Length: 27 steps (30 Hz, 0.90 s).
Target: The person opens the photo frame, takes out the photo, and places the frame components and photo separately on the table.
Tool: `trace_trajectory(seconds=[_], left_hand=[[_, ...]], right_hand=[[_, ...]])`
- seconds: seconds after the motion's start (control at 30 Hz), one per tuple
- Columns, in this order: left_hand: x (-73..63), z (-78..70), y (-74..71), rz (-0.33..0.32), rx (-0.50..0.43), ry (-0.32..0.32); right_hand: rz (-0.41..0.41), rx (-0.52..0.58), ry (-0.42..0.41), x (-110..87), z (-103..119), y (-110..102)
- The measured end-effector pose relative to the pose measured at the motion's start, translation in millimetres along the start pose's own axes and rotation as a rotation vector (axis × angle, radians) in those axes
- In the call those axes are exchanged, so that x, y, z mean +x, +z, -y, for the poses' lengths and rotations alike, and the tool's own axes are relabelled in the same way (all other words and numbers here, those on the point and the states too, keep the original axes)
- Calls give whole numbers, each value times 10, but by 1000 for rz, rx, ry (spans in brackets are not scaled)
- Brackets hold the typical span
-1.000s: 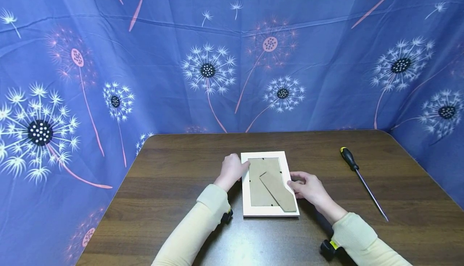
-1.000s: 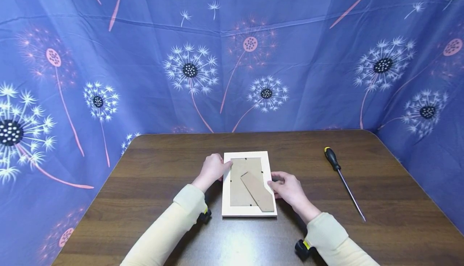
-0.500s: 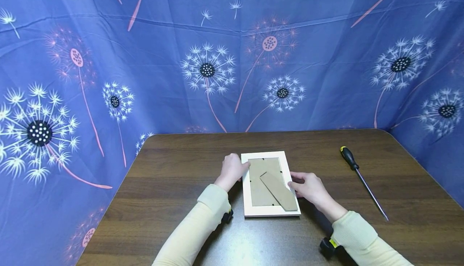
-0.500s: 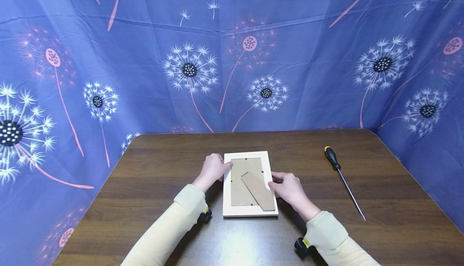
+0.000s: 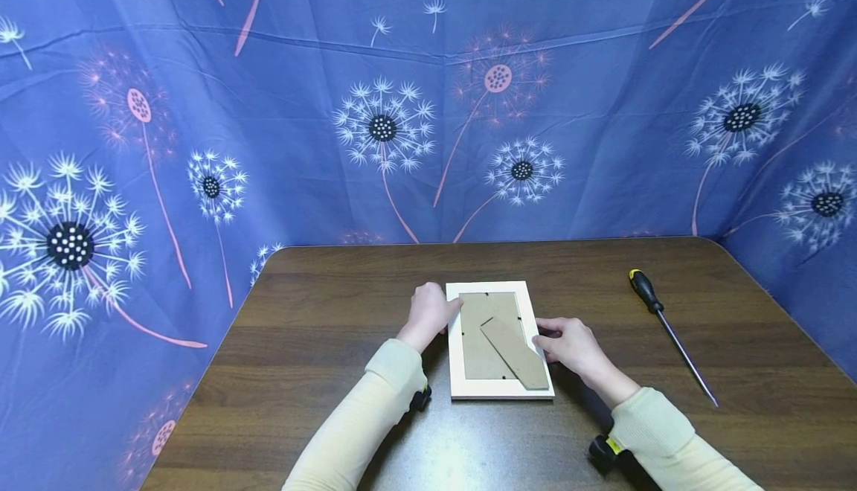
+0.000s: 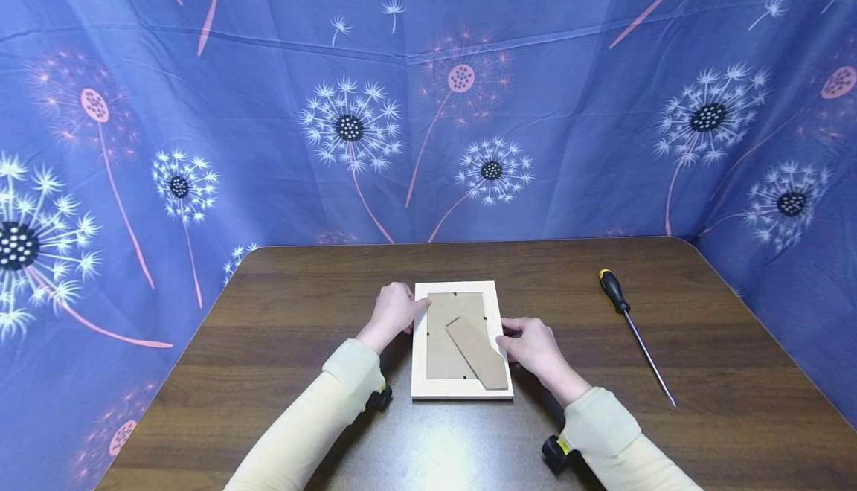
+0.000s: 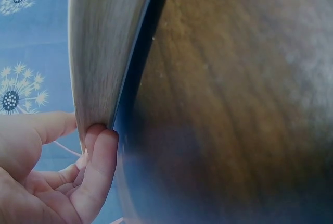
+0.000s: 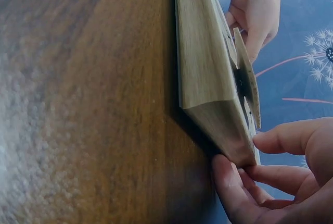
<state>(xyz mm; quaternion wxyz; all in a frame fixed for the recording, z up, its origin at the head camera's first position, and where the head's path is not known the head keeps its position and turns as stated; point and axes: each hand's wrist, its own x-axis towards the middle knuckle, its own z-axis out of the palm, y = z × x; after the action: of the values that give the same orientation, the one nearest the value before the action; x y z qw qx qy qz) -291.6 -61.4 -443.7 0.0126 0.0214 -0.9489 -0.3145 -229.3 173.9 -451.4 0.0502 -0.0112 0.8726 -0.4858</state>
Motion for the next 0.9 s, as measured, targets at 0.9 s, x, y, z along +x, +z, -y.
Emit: trace_trajectory(seconds=[0.9], left_hand=[[10,44,42,27,-18,-38]], right_hand=[[47,31,-2,37,-64,11]])
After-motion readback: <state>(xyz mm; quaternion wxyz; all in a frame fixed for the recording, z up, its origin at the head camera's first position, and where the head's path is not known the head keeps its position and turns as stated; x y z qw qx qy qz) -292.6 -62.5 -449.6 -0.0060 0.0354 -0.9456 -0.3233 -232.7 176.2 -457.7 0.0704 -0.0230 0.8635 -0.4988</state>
